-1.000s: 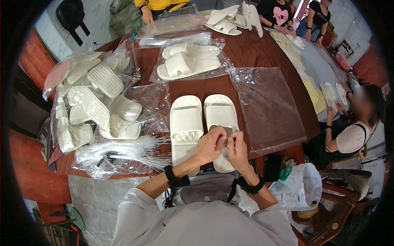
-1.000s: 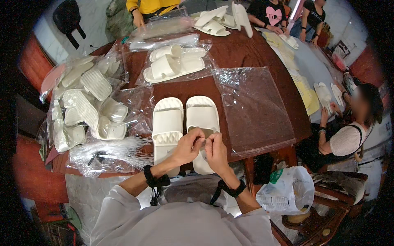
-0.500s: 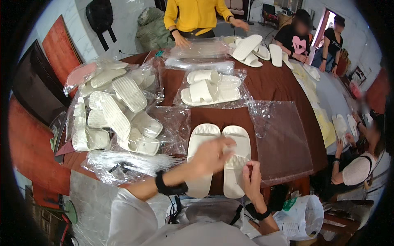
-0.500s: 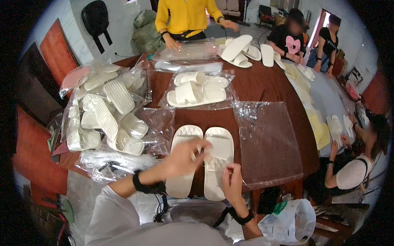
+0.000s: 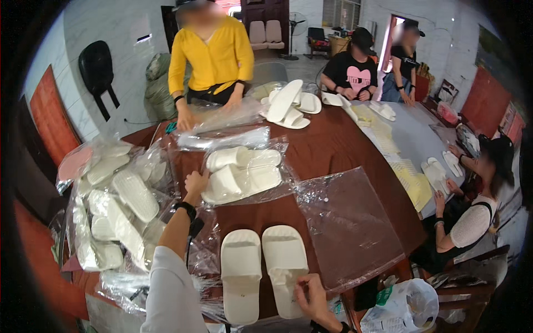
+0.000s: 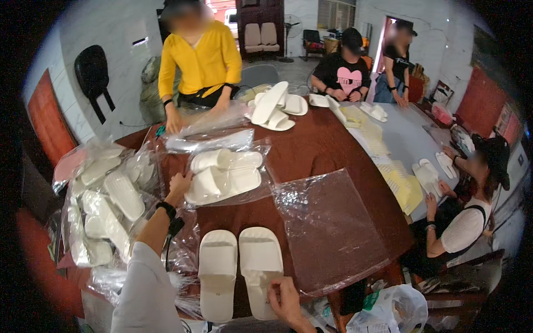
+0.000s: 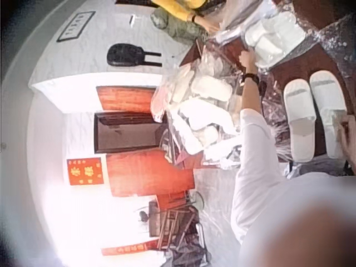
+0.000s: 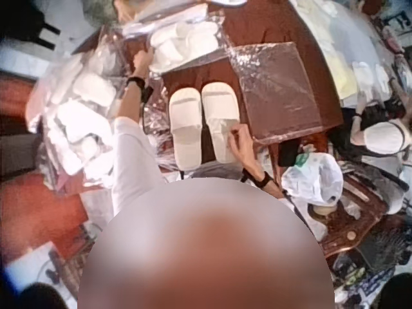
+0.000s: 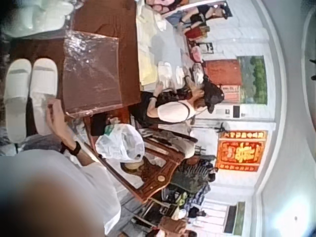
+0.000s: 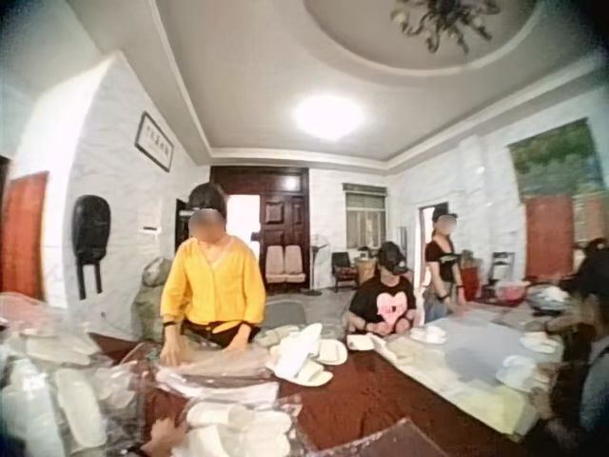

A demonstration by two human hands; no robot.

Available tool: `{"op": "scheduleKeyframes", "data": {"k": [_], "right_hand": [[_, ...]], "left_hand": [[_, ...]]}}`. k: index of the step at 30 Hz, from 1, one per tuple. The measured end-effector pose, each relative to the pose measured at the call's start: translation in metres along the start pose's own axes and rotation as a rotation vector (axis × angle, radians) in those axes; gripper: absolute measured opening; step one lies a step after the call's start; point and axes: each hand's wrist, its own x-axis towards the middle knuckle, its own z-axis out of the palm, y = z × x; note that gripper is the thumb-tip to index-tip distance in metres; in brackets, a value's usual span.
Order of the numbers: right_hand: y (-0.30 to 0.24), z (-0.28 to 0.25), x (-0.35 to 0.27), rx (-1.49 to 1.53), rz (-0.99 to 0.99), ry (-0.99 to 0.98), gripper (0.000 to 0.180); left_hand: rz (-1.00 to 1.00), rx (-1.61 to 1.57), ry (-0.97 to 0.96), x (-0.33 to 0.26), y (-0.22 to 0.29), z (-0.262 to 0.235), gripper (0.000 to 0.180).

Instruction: The recorder and others are packaging white slides into plastic bags at a large table in a manufacturing setting.

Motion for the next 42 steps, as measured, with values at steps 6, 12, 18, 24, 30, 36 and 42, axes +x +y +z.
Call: {"op": "scheduleKeyframes", "data": {"k": [6,12,18,24,30,36,42], "right_hand": [[-0.003,0.001,0.003,-0.03,-0.021,0.015,0.023],[0.004,0.003,0.0,0.075,-0.004,-0.019,0.023],[0.008,-0.005,-0.008,0.076,-0.115,0.044,0.022],[0.004,0.001,-0.016,0.078,-0.14,0.057,0.023],[0.005,0.001,-0.02,0.125,-0.153,0.07,0.023],[0.008,0.003,-0.017,0.145,-0.203,0.083,0.023],[0.001,-0.02,-0.015,0.122,-0.244,0.247,0.016]], "left_hand": [[0.093,-0.195,-0.268,0.037,-0.001,0.026,0.049],[0.113,-1.079,-0.022,0.031,0.091,-0.014,0.028],[0.464,-1.283,-0.247,-0.089,0.293,-0.125,0.016],[0.688,-1.456,-0.182,-0.14,0.401,-0.154,0.013],[0.838,-1.551,-0.202,-0.181,0.404,-0.17,0.011],[0.87,-1.573,-0.236,-0.207,0.332,-0.268,0.017],[0.666,-1.327,-0.376,-0.209,0.181,-0.31,0.024]]}}
